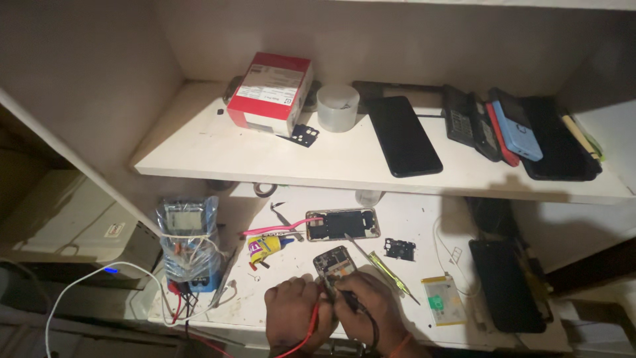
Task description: The person holds a disassembled smartphone on a repair bench and touches multimeter probes to points on the exposed phone board, repositioning the probes and the phone repeatedly to test the circuitry. Other phones, a power supply, and small repair parts sit on the bench and shelves around the work.
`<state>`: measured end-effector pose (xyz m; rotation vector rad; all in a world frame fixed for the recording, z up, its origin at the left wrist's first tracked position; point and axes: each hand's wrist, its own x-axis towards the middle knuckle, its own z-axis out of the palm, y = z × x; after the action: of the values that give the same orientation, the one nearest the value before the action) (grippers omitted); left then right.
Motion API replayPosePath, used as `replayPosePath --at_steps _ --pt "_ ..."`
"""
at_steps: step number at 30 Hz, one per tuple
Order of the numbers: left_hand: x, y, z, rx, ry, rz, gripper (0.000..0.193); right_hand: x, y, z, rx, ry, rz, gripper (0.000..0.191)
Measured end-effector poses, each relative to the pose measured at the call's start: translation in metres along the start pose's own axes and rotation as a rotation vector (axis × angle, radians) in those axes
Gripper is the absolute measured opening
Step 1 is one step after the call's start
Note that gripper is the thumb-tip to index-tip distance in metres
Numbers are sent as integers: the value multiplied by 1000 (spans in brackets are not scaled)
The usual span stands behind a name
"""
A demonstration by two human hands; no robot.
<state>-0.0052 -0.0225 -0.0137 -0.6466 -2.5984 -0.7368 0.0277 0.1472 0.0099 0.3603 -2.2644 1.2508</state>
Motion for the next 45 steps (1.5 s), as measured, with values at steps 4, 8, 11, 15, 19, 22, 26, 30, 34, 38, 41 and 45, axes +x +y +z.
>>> replayPosePath --at_steps 4,8,11,15,19,22,26,30,34,38,41,45 --pt "1 0 0 2 62 49 25 1 -1 -3 -93 -5 -56 18" --pt "0 -2 2 29 48 67 26 0 -3 -3 7 -45 11 17" --pt "-1 -3 4 48 65 84 27 -1 -3 -1 -2 -14 -9 17" --pt "0 -5 6 30 75 97 32 -1 -4 -2 -16 -11 -24 18" --pt "-2 -9 6 37 -6 73 34 -2 -7 -6 -76 -50 -41 18" --pt "0 -14 11 -18 -7 95 37 -3 -8 -8 -59 -66 -95 17" --pt "3 -28 20 30 35 134 32 -5 -3 -10 -61 -81 -271 26" --pt "6 -40 30 55 128 359 22 -9 6 -5 -200 -108 -338 30" --pt "6 -41 43 -283 497 279 14 -14 13 3 -364 -12 -421 32" --pt "1 -43 45 -260 414 192 18 -17 12 4 -298 -107 -310 33" --pt "3 -44 42 -103 134 71 28 -15 6 3 -307 -112 -278 29" --pt "7 -40 38 95 -127 -34 43 -12 -2 -1 -273 -138 -271 33"
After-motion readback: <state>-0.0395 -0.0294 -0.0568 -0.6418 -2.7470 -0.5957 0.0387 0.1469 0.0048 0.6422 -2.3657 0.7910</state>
